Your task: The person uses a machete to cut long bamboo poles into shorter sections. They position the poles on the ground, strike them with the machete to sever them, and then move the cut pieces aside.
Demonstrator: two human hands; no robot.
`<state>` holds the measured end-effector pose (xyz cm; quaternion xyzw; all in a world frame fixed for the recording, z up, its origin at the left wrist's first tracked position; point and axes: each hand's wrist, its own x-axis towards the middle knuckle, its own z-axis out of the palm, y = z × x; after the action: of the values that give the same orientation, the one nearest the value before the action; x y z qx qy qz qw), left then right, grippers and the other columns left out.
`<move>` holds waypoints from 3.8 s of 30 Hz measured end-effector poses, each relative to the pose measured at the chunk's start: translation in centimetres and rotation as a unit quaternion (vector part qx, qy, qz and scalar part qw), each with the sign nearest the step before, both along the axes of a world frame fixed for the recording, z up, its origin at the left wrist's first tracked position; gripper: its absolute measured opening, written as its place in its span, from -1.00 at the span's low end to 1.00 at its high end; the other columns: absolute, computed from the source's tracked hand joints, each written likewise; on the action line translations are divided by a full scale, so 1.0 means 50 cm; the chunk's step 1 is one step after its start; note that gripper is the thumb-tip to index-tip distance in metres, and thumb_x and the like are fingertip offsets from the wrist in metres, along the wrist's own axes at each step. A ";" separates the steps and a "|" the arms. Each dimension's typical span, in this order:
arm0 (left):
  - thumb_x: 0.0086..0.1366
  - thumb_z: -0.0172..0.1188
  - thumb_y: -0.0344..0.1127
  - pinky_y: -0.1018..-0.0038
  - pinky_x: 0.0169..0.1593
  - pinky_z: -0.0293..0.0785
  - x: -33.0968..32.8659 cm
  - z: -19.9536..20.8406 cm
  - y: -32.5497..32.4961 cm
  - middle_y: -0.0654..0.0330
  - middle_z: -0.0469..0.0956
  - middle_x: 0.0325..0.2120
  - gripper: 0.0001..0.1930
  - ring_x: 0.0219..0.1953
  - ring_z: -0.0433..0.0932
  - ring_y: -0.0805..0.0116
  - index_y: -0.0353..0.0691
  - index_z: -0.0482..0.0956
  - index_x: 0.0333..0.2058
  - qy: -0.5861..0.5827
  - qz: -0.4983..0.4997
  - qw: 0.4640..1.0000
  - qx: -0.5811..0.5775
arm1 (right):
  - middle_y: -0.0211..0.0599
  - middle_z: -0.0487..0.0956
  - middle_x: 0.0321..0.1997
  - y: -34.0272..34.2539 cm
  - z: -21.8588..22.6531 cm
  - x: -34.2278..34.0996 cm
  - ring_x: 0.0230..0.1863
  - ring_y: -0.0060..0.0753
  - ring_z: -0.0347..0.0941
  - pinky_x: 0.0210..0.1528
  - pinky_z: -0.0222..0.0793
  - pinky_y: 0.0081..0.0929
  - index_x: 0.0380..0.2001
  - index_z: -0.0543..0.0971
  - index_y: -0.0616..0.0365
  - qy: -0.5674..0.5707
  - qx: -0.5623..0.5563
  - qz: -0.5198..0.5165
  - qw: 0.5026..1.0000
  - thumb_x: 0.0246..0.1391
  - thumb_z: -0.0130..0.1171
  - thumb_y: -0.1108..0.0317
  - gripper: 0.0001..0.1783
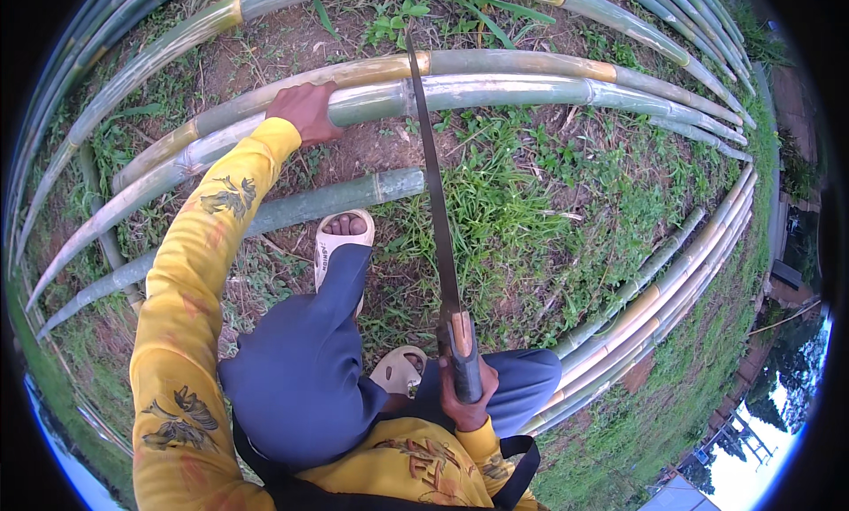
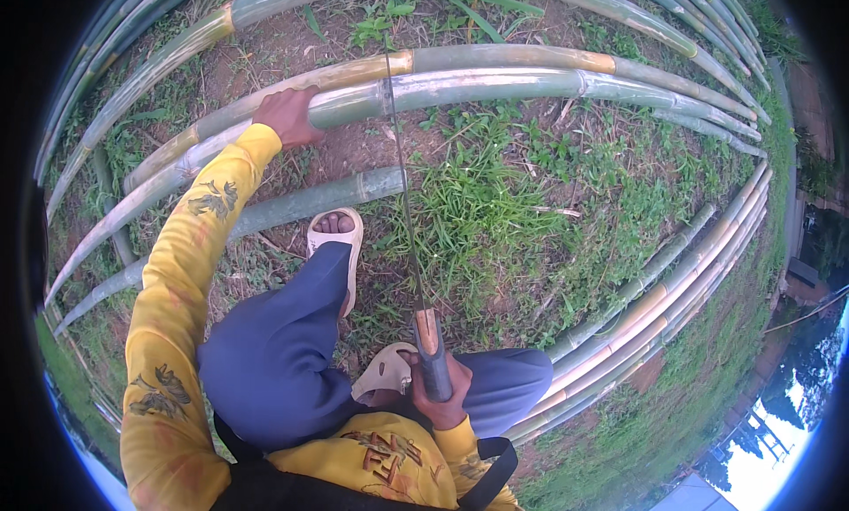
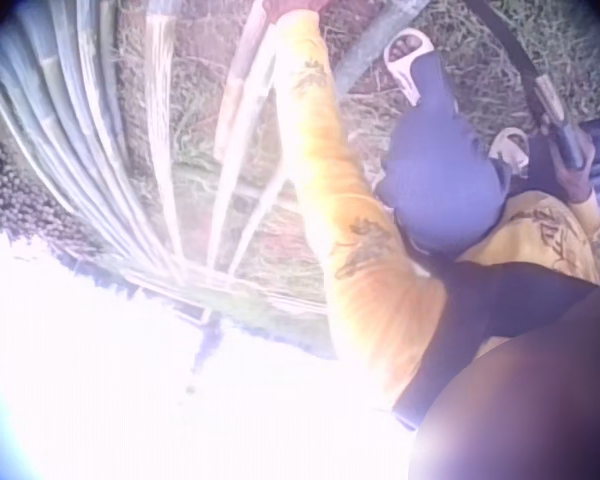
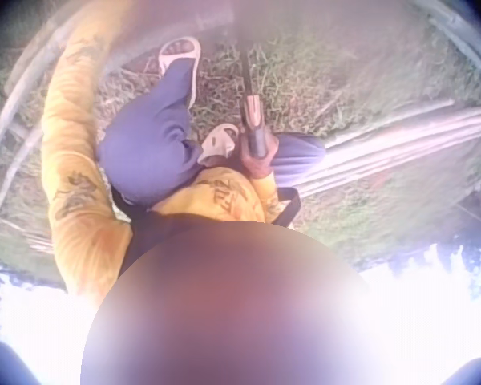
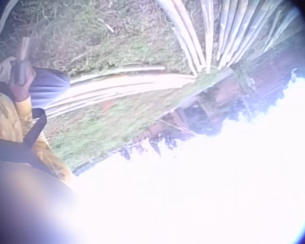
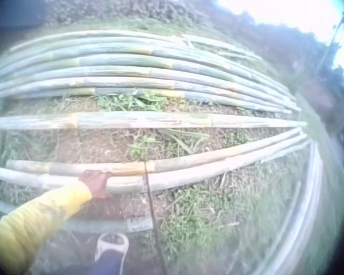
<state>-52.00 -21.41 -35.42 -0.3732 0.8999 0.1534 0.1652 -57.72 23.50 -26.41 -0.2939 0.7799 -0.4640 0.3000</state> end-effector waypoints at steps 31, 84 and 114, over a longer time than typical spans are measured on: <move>-0.09 0.44 -0.02 0.06 0.08 0.53 0.035 -0.005 0.061 -0.16 0.67 -0.19 -0.25 -0.06 0.65 -0.13 -0.23 0.53 0.10 0.022 0.002 1.000 -0.013 | -0.28 0.58 -0.50 -0.002 -0.039 -0.015 -0.53 -0.49 0.54 -0.37 0.45 -0.50 -0.26 0.63 0.23 -0.002 0.006 0.019 1.000 0.05 0.33 0.56 -0.84; -0.12 0.42 -0.06 0.04 0.08 0.52 0.025 -0.025 0.086 -0.15 0.68 -0.26 -0.32 -0.12 0.64 -0.18 -0.24 0.57 0.01 0.057 -0.013 0.998 0.020 | -0.21 0.59 -0.50 -0.040 -0.043 -0.079 -0.52 -0.46 0.55 -0.39 0.42 -0.47 -0.31 0.61 0.25 -0.008 -0.005 0.032 0.999 0.01 0.29 0.61 -0.86; -0.14 0.43 -0.07 0.05 0.08 0.52 0.052 -0.018 0.115 -0.17 0.68 -0.21 -0.31 -0.09 0.65 -0.16 -0.23 0.59 0.03 0.056 0.006 0.998 0.041 | -0.19 0.58 -0.52 0.049 -0.005 -0.058 -0.54 -0.37 0.56 -0.38 0.43 -0.49 -0.29 0.64 0.27 0.033 0.010 0.031 0.999 -0.03 0.34 0.60 -0.81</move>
<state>-49.41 -15.64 -36.34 -0.3623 0.8986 0.2113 0.1291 -60.64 25.94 -26.68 -0.3300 0.7849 -0.4364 0.2910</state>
